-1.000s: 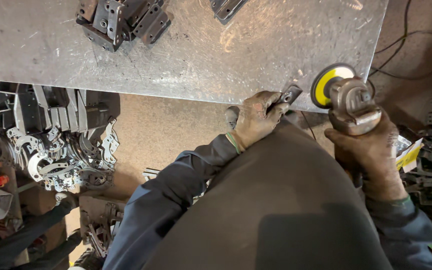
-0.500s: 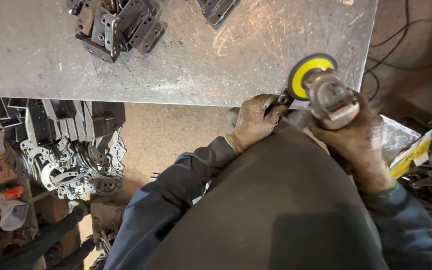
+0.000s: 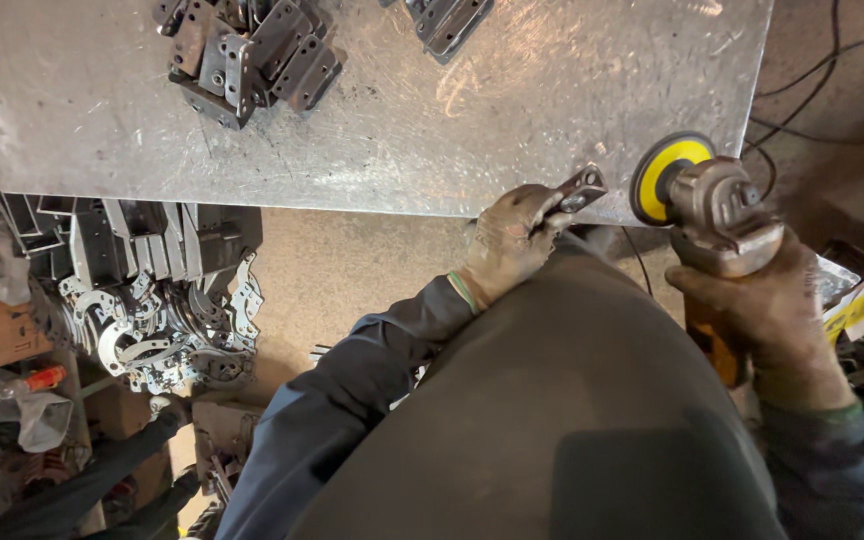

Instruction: The person picks up small metal bracket parts from a pile and grinds their edges with an angle grinder over a metal workbench, producing sparks, then sets finished pieces aside and repeats with additional parts.

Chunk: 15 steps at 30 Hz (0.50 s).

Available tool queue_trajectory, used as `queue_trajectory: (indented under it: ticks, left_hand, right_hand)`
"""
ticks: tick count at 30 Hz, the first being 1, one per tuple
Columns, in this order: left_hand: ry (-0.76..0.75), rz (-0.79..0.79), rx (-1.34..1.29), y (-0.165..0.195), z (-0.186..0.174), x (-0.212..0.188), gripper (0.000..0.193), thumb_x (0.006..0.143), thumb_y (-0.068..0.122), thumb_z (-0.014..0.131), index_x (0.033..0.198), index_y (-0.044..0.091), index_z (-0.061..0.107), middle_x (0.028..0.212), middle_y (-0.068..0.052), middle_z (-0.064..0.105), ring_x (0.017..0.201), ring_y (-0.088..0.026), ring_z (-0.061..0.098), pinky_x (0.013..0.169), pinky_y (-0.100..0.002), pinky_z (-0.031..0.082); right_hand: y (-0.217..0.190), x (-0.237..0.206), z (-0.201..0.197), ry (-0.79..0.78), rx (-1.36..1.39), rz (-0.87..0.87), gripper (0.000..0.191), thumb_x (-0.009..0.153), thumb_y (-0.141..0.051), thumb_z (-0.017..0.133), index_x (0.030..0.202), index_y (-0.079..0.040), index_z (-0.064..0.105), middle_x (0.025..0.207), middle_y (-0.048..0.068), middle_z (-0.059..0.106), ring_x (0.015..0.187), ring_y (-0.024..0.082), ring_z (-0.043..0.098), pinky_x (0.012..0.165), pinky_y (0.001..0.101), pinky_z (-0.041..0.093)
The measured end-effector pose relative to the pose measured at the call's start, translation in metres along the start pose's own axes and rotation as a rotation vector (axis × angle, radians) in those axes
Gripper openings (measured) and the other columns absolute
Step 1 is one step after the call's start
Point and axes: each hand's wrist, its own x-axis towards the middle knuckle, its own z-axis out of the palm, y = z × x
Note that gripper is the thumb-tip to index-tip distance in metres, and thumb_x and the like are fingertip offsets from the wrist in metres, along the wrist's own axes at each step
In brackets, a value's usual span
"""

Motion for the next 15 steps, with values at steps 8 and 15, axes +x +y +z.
queue_trajectory:
  ticks: [8,15]
  left_hand:
    - [-0.126,0.035,0.27,-0.001,0.003,0.001,0.053,0.082,0.014,0.07,0.134,0.01,0.06,0.119,-0.013,0.066,0.108,-0.035,0.065,0.092,-0.047,0.055]
    - [-0.231,0.119,0.386,0.007,0.002,0.008,0.052,0.085,0.013,0.07,0.135,0.012,0.057,0.125,-0.01,0.067,0.111,-0.03,0.066,0.093,-0.044,0.056]
  right_hand:
    - [-0.013,0.001,0.007,-0.035,-0.309,-0.133,0.086,0.067,-0.017,0.092,0.14,0.004,0.052,0.123,0.015,0.069,0.109,0.02,0.069,0.094,0.0348,0.058]
    - [-0.023,0.0,0.011,-0.011,-0.47,-0.179,0.094,0.064,-0.021,0.094,0.144,0.005,0.05,0.124,0.016,0.069,0.112,0.022,0.068,0.095,0.0367,0.056]
